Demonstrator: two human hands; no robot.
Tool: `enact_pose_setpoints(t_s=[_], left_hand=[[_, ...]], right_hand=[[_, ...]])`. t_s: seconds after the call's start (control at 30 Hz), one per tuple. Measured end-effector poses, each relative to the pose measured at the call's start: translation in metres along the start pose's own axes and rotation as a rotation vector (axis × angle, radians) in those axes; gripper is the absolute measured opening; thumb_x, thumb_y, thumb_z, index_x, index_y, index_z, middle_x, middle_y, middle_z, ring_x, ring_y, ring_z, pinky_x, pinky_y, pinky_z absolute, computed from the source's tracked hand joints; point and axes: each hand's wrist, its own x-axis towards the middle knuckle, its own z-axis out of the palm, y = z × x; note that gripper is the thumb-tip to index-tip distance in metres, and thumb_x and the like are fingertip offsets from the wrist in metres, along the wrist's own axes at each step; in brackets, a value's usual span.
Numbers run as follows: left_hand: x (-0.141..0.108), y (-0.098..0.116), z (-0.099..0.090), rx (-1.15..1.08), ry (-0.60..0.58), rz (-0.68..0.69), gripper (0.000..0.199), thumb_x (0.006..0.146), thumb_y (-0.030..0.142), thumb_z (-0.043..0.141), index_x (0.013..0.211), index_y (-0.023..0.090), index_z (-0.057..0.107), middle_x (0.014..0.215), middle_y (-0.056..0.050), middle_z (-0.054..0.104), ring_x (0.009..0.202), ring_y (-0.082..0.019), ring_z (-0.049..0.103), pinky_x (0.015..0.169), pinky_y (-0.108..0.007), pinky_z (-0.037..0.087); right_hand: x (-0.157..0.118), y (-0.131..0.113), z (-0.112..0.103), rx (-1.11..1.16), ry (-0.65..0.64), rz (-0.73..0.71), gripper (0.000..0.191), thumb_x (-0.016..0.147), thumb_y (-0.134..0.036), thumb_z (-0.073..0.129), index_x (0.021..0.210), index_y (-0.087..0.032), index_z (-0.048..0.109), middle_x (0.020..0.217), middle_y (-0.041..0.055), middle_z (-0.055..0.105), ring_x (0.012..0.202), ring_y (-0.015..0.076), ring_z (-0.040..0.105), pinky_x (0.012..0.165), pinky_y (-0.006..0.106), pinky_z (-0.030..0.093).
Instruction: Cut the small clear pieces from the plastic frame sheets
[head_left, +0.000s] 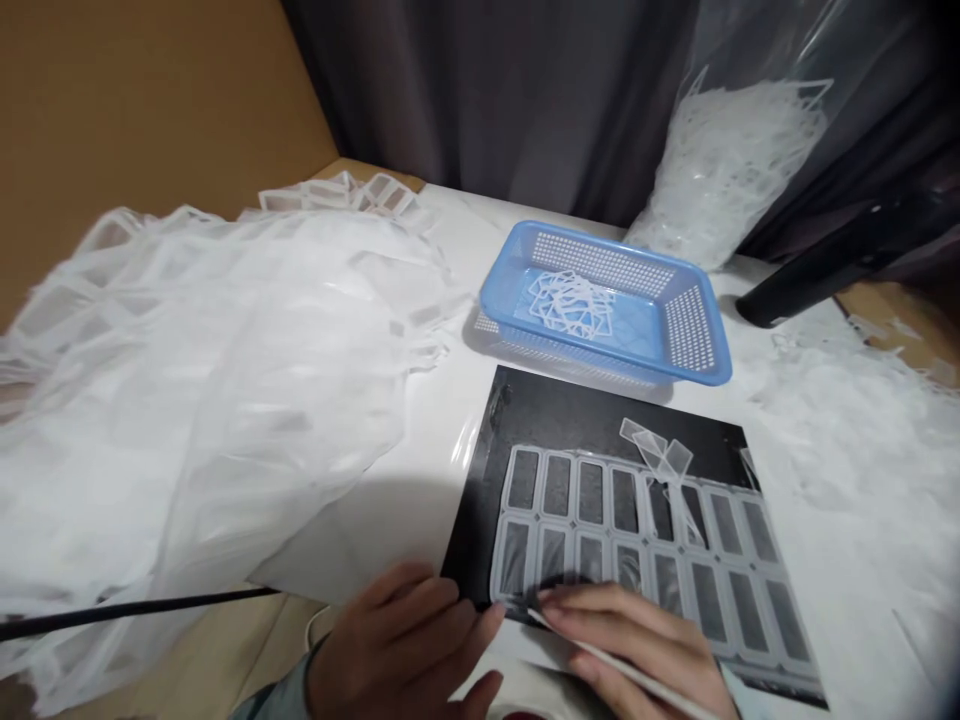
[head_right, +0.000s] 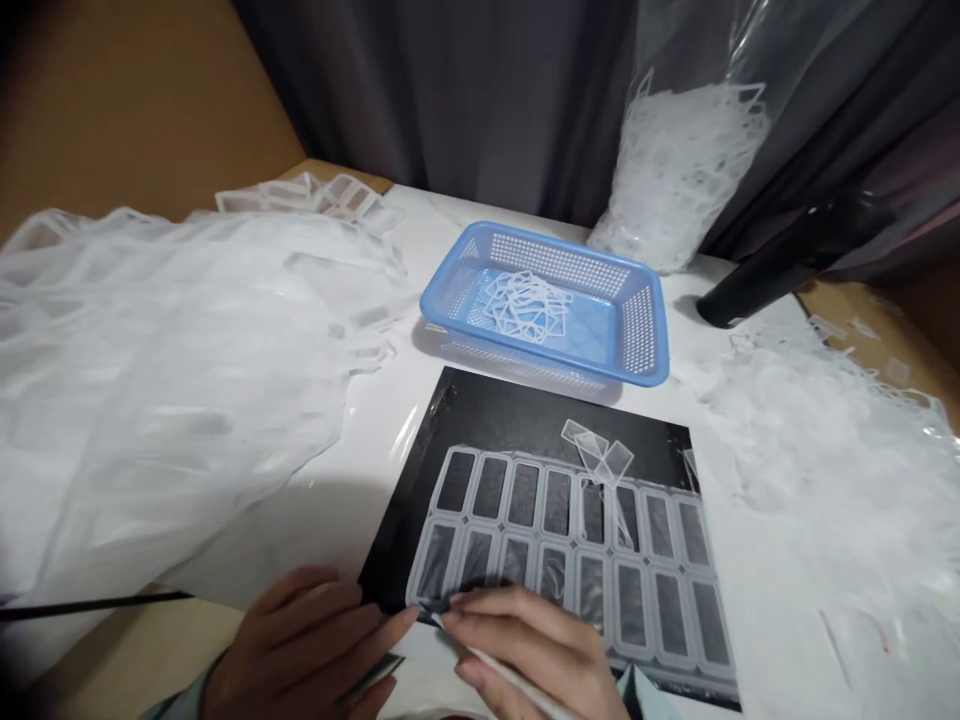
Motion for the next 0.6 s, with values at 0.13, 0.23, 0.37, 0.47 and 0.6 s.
enact_pose_setpoints(t_s=[0.13,0.23,0.37,0.47,0.6], left_hand=[[-0.001,0.001,0.001,0.021,-0.017,0.005,0.017,0.09,0.02,0.054,0.094,0.014,0.07,0.072,0.002,0.064,0.069,-0.012,0.055,0.07,-0.031,0.042],[-0.001,0.002,0.001,0.021,0.001,0.002,0.018,0.09,0.02,0.054,0.095,0.014,0.07,0.072,0.002,0.064,0.069,-0.012,0.055,0.068,-0.031,0.042],[0.001,0.002,0.0,0.018,-0.012,0.001,0.018,0.089,0.018,0.054,0.096,0.014,0.07,0.071,0.002,0.064,0.07,-0.012,0.055,0.07,-0.031,0.042],[0.004,0.001,0.0,0.016,-0.022,0.011,0.02,0.09,0.017,0.053,0.097,0.014,0.071,0.071,0.003,0.064,0.069,-0.012,0.055,0.07,-0.031,0.041],[0.005,0.001,0.0,0.027,-0.028,0.018,0.02,0.091,0.016,0.052,0.098,0.014,0.07,0.069,0.002,0.063,0.068,-0.012,0.055,0.07,-0.031,0.04]], right_hand=[[0.003,0.002,0.002,0.008,-0.017,-0.018,0.028,0.098,-0.012,0.055,0.124,-0.018,0.062,0.114,0.0071,0.068,0.11,0.0149,0.065,0.094,0.016,0.053],[0.004,-0.002,0.003,-0.004,0.027,-0.013,0.023,0.099,-0.015,0.054,0.119,-0.018,0.064,0.112,0.0072,0.069,0.108,0.0147,0.066,0.095,0.015,0.052],[0.007,-0.004,0.005,-0.033,0.061,-0.022,0.02,0.1,-0.018,0.053,0.114,-0.016,0.067,0.106,0.0086,0.071,0.103,0.0168,0.069,0.091,0.017,0.054],[0.01,-0.005,0.005,-0.069,0.037,-0.034,0.019,0.1,-0.018,0.052,0.111,-0.014,0.068,0.104,0.0101,0.071,0.101,0.0169,0.07,0.089,0.016,0.055],[0.013,-0.008,0.0,-0.159,-0.031,-0.046,0.023,0.103,-0.023,0.048,0.108,-0.014,0.068,0.102,0.0112,0.072,0.1,0.0164,0.07,0.087,0.015,0.054]])
